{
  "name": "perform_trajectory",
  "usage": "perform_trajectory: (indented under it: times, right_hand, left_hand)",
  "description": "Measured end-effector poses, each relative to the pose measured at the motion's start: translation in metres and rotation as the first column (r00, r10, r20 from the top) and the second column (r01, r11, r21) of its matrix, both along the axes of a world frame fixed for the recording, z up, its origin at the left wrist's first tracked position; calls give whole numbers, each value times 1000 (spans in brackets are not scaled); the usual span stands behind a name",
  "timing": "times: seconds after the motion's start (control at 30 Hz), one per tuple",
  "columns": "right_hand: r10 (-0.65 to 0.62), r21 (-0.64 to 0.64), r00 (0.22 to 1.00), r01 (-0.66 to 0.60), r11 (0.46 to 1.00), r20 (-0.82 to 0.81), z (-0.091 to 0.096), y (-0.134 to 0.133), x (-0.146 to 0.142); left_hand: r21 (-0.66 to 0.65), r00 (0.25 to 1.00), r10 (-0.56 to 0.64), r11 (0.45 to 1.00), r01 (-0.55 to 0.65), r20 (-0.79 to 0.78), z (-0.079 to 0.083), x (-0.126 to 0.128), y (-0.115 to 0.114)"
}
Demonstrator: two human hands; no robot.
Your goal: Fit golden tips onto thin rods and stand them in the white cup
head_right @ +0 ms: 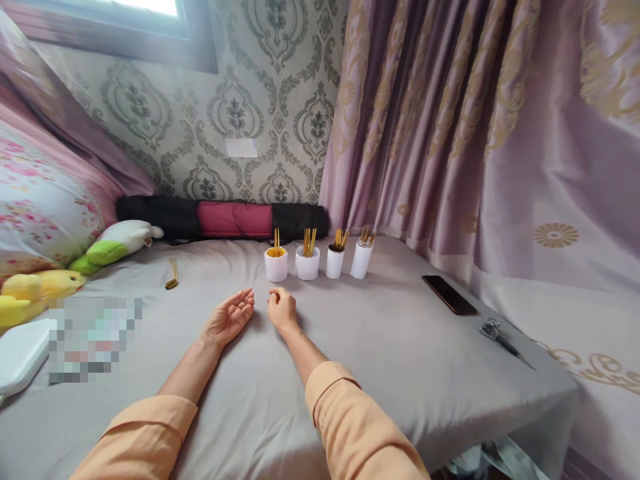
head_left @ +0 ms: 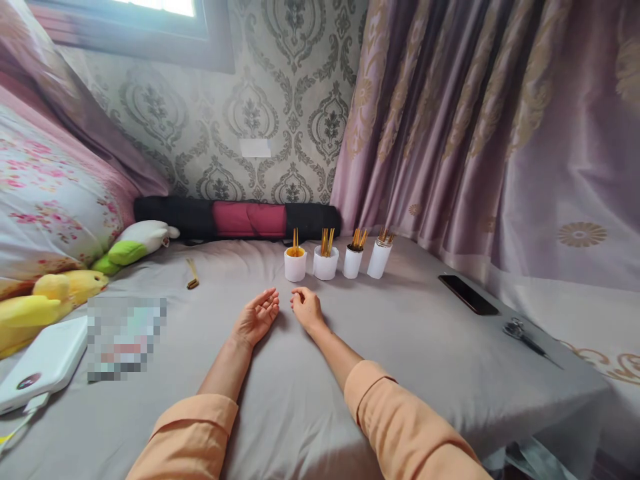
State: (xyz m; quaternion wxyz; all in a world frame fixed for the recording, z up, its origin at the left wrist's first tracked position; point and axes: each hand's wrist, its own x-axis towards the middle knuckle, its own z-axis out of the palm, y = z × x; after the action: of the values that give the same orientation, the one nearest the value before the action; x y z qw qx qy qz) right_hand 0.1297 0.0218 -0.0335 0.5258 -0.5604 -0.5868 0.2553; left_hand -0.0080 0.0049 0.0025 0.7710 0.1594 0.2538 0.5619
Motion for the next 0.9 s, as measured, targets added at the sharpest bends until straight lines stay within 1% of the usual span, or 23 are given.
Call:
perform_trajectory:
  times: [0.17, 0.6, 0.73, 0.9]
  right_hand:
    - [1, 3, 1000, -1, 1000, -26, -1, 1, 0]
    - [16, -11, 995, -18, 1000, -96, 3, -2, -1]
    - [2, -24, 994, -5, 1000, -113, 2, 0, -2]
    - [-6, -6, 994, 5, 1000, -108, 0, 0, -1]
  left_hand:
    - [2, 1000, -2, 1000, 2, 16, -2, -1, 2]
    - [10, 1000, -10, 1000, 10, -2, -4, -2, 5]
    - [-9, 1000, -6, 1000, 6, -1, -2, -1, 4]
    - [-43, 1000, 7, 999, -7, 5, 2, 0, 1]
